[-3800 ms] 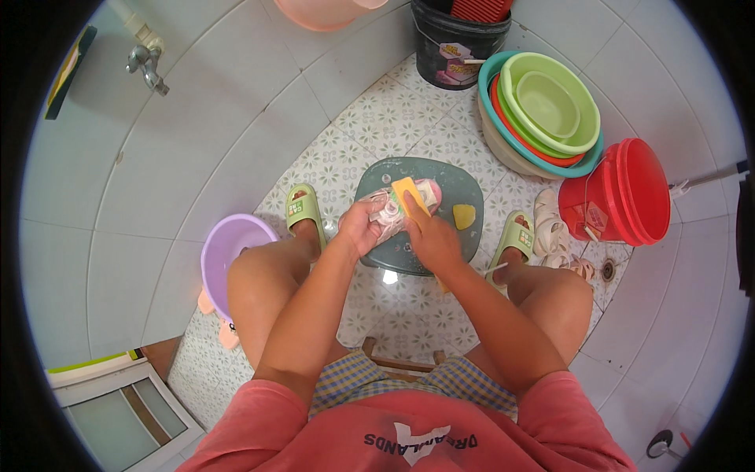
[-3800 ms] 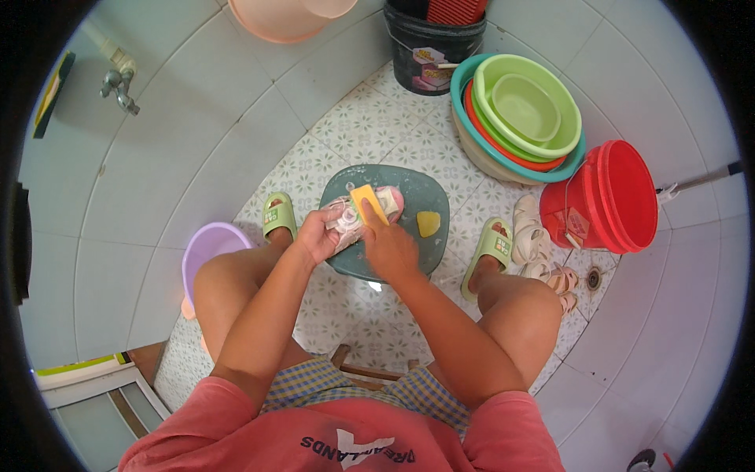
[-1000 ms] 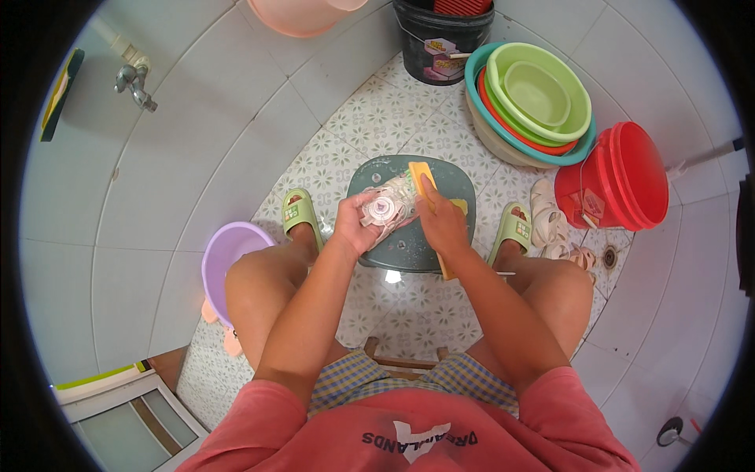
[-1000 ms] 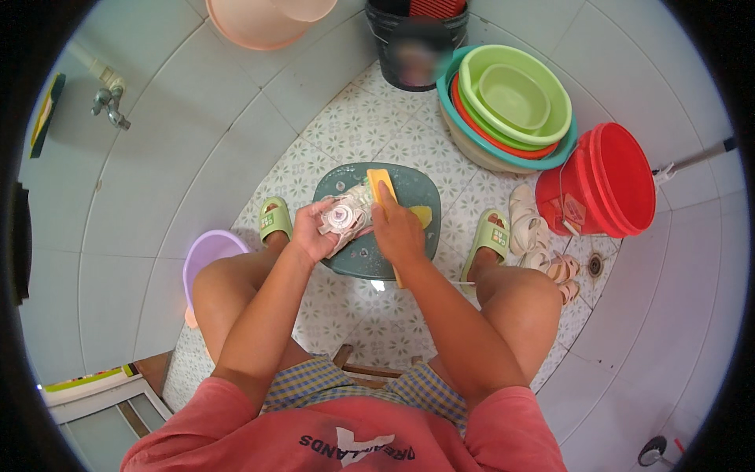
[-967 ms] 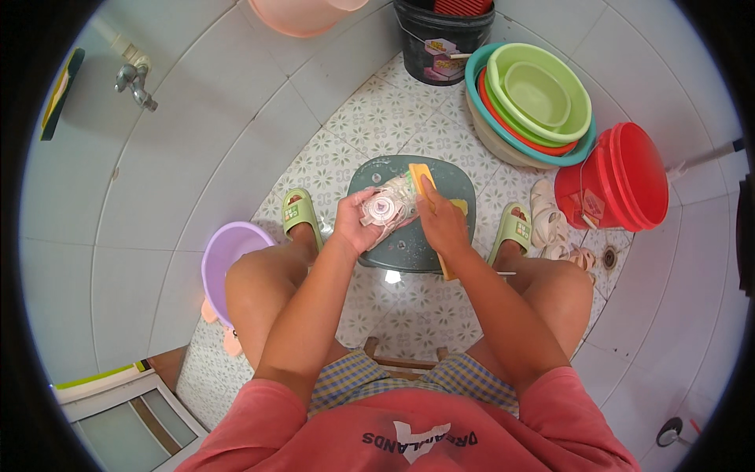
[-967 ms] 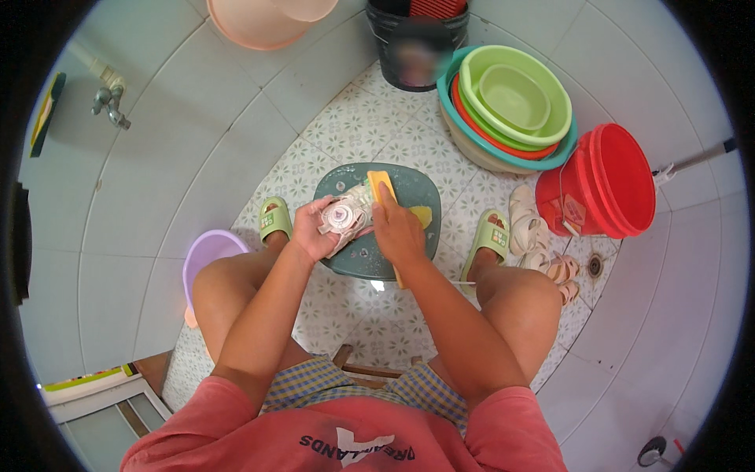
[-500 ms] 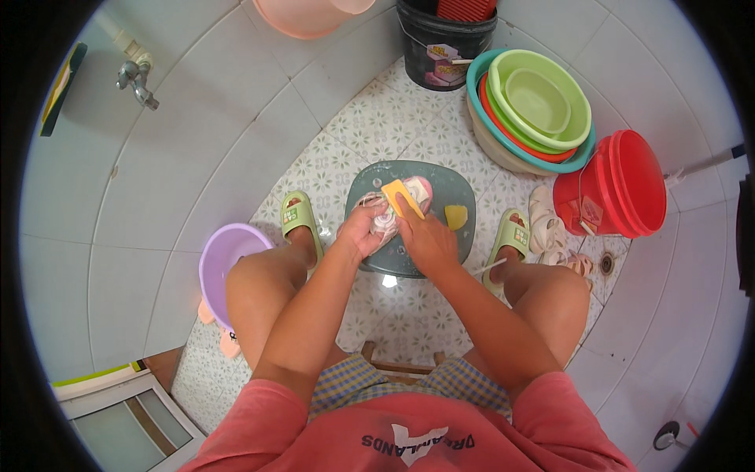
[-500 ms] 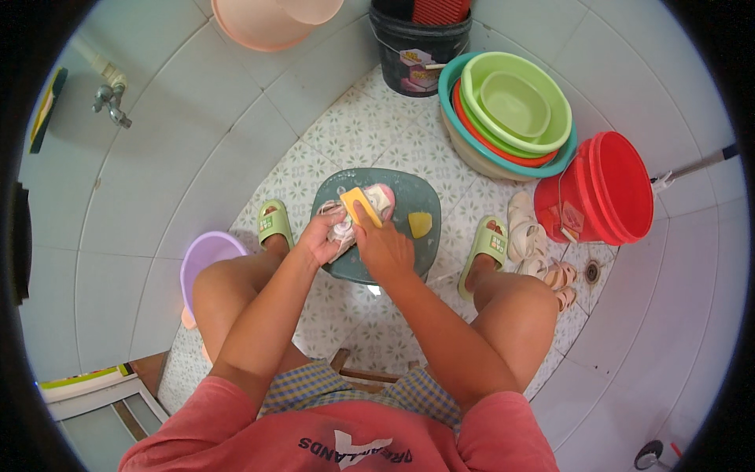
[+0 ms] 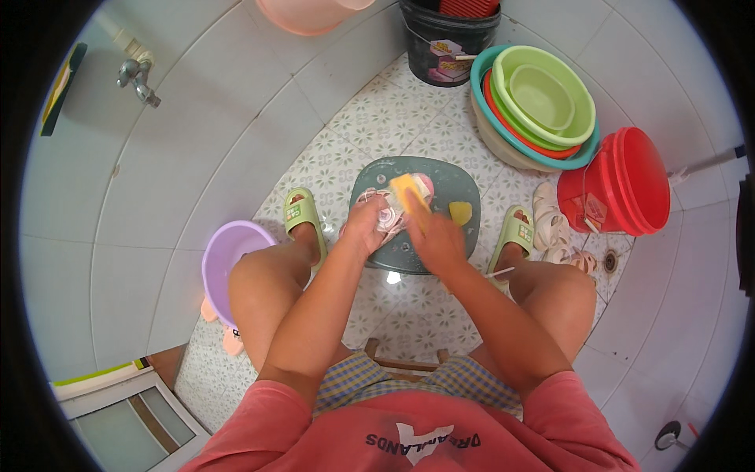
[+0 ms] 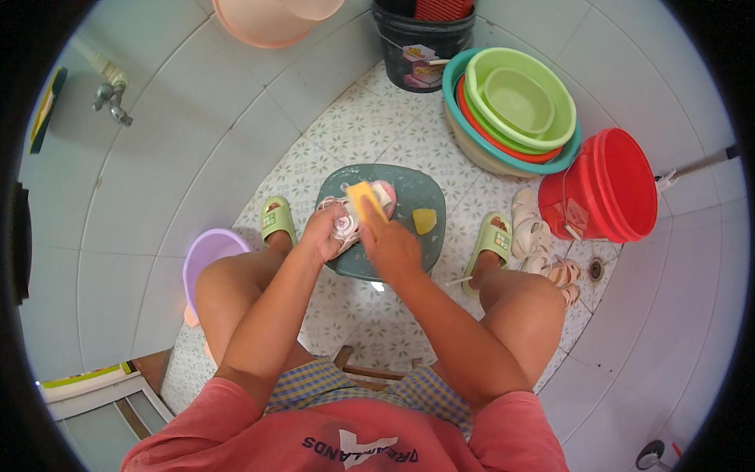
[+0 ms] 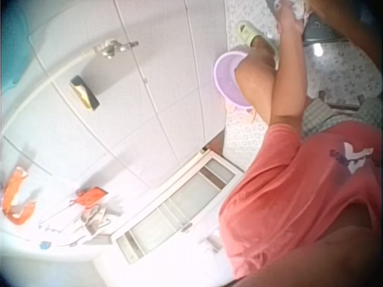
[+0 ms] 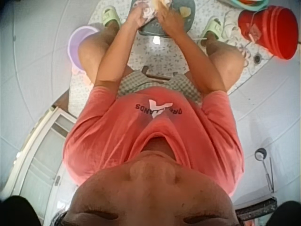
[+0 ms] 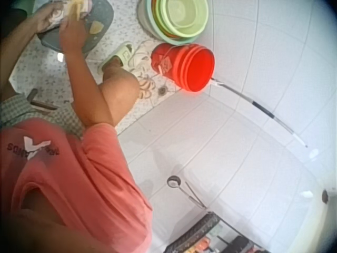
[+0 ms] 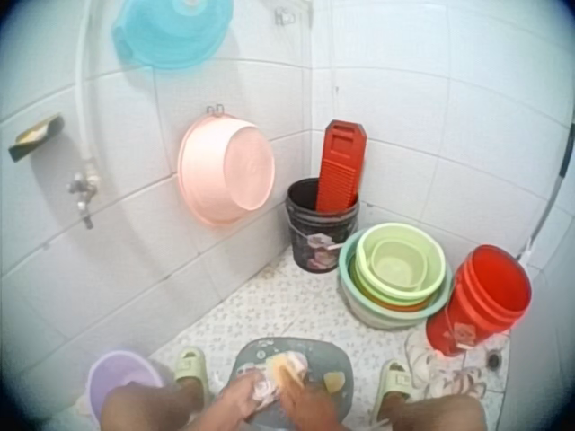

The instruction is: The person scrubs a shoe with a brush while holding it over a small stool.

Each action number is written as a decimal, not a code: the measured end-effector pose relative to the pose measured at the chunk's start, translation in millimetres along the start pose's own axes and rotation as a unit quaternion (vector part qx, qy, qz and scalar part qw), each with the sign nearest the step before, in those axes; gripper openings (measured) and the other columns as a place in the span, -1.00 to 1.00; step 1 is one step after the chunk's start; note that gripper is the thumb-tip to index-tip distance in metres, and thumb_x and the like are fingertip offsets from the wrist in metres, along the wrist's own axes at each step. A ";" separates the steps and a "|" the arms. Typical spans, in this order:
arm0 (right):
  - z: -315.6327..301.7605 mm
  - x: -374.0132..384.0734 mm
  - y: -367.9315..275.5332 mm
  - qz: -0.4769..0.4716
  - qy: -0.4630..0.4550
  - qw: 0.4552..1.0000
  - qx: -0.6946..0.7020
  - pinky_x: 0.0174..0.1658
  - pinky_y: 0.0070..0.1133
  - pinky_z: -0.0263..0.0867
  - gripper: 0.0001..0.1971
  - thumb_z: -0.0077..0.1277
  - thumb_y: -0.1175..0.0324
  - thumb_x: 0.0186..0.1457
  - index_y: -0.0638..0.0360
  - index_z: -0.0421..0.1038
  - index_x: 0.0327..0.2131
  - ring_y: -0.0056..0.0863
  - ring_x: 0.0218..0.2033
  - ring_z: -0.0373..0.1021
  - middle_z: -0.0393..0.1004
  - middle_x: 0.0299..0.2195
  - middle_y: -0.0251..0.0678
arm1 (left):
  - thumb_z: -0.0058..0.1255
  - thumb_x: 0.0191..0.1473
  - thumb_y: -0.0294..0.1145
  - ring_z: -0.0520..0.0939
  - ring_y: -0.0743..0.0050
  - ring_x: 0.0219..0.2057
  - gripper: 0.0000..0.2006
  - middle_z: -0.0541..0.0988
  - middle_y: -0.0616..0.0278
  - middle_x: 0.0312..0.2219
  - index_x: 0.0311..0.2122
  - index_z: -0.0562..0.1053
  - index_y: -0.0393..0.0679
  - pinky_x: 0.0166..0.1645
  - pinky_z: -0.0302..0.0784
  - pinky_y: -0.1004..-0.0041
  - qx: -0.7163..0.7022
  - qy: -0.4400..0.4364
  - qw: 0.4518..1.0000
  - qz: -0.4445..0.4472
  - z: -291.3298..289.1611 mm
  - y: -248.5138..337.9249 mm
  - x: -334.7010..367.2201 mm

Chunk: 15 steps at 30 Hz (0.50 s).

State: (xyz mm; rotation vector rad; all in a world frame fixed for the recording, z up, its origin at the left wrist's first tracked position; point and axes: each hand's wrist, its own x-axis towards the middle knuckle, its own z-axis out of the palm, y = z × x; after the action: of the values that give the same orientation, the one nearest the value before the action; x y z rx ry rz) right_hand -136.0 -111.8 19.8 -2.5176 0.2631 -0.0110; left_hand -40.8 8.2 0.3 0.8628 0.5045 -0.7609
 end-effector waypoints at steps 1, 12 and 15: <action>-1.3 -3.5 -2.3 -0.038 -0.010 0.999 -0.003 -0.45 -0.32 0.33 -0.51 -0.18 0.11 0.09 -0.28 0.09 0.13 -0.16 -0.53 0.40 0.42 -0.53 -0.13 | -0.25 -0.08 -0.61 0.55 0.04 -0.27 -0.69 0.45 -0.06 -0.26 -0.15 0.28 -0.36 -0.20 0.54 0.15 0.001 -0.004 1.000 -0.007 -4.3 0.5 3.0; 8.8 -7.3 -1.1 -0.010 -0.022 0.998 0.065 -0.43 -0.26 0.30 -0.47 -0.16 0.14 0.08 -0.21 0.06 0.15 -0.08 -0.53 0.39 0.42 -0.56 -0.03 | -0.27 -0.12 -0.62 0.54 -0.03 -0.23 -0.67 0.43 -0.11 -0.24 -0.14 0.27 -0.40 -0.17 0.53 0.04 -0.037 0.004 0.999 0.018 -19.3 -3.2 12.6; 12.9 4.8 17.7 0.013 0.021 1.000 0.015 -0.42 -0.23 0.29 -0.47 -0.17 0.14 0.08 -0.21 0.05 0.15 -0.05 -0.53 0.38 0.41 -0.59 -0.02 | -0.30 -0.14 -0.63 0.48 -0.13 -0.16 -0.61 0.39 -0.17 -0.16 -0.09 0.22 -0.42 -0.08 0.47 -0.02 -0.004 -0.005 1.000 0.014 -6.7 -6.1 5.4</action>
State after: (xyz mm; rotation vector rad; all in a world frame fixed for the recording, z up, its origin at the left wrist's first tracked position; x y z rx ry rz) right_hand -133.8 -119.5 -1.2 -2.4853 0.3107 -0.0570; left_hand -42.7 9.0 -10.0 0.8571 0.4848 -0.7363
